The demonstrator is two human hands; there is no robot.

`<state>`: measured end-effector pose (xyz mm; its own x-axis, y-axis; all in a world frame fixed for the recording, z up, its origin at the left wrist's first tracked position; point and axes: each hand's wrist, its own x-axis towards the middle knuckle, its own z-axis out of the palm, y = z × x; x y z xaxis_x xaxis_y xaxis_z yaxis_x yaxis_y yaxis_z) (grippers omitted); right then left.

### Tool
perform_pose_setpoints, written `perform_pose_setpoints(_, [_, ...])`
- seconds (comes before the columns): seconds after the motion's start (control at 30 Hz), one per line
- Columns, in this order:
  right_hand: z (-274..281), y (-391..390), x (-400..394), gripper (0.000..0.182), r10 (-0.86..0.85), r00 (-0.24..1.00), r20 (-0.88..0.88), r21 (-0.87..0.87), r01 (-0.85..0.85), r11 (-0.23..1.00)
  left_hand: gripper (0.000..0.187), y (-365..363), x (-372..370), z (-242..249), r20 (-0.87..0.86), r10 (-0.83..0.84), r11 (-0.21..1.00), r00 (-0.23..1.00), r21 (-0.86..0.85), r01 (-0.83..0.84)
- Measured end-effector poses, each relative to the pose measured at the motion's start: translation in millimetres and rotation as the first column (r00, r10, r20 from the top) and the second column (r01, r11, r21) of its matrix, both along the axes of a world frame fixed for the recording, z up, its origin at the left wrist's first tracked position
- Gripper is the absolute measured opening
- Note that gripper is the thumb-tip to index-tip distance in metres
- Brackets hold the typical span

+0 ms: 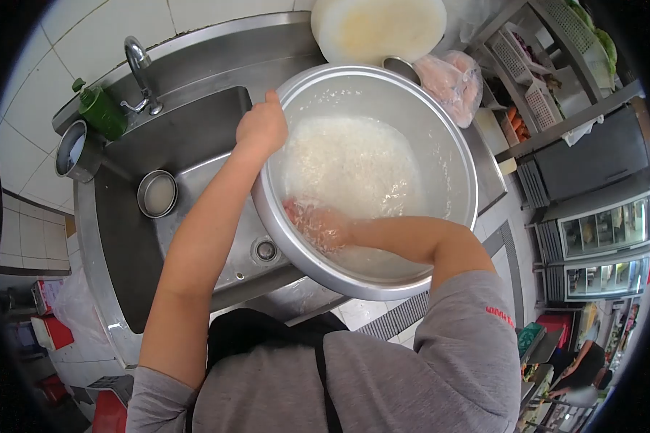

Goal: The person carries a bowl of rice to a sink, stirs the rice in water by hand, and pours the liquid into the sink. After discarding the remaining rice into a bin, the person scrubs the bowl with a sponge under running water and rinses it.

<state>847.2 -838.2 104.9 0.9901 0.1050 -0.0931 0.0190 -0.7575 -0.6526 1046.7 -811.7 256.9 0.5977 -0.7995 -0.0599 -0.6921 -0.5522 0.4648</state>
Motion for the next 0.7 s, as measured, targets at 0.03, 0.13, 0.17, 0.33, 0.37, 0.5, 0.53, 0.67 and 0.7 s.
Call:
perform_pose_setpoints(0.03, [-14,-5,3,0.048,0.074,0.997,0.023,-0.144,-0.070,0.987,0.034,1,0,2,-0.005,-0.002,1.000,1.000,-0.002,0.002])
perform_pose_setpoints(0.13, [11,-4,53,0.058,-0.085,0.956,-0.280,-0.366,-0.024,0.930,0.037,-1,-1,2,-0.021,0.007,1.000,1.000,-0.014,-0.008])
perform_pose_setpoints(0.17, [27,-8,73,0.062,-0.317,0.780,-0.539,-0.461,0.041,0.886,0.039,-1,-1,1,-0.034,0.028,0.999,0.999,-0.018,-0.029])
perform_pose_setpoints(0.33, [-42,-80,98,0.038,-0.640,0.749,0.171,-0.479,0.631,0.611,0.040,2,-4,2,0.027,0.017,1.000,0.999,-0.001,-0.017])
perform_pose_setpoints(0.37, [-25,-90,115,0.038,-0.772,0.626,0.105,-0.606,0.656,0.449,0.038,2,-4,3,0.041,0.006,1.000,0.999,-0.011,-0.005])
perform_pose_setpoints(0.5, [14,-73,111,0.046,-0.699,0.715,-0.009,-0.719,0.481,0.502,0.046,0,-5,1,0.051,0.032,0.999,0.998,0.022,-0.033])
perform_pose_setpoints(0.53, [6,-64,114,0.041,-0.644,0.763,0.057,-0.751,0.458,0.476,0.047,-1,-3,1,0.048,0.032,0.999,0.998,0.018,-0.033])
perform_pose_setpoints(0.67, [-50,-21,93,0.049,-0.381,0.843,0.380,-0.671,0.535,0.514,0.047,-4,-1,0,0.033,0.039,0.999,0.999,0.016,-0.039])
perform_pose_setpoints(0.7, [-51,-9,86,0.051,-0.362,0.843,0.398,-0.529,0.534,0.660,0.047,-3,-1,-1,0.033,0.040,0.999,0.999,0.010,-0.040])
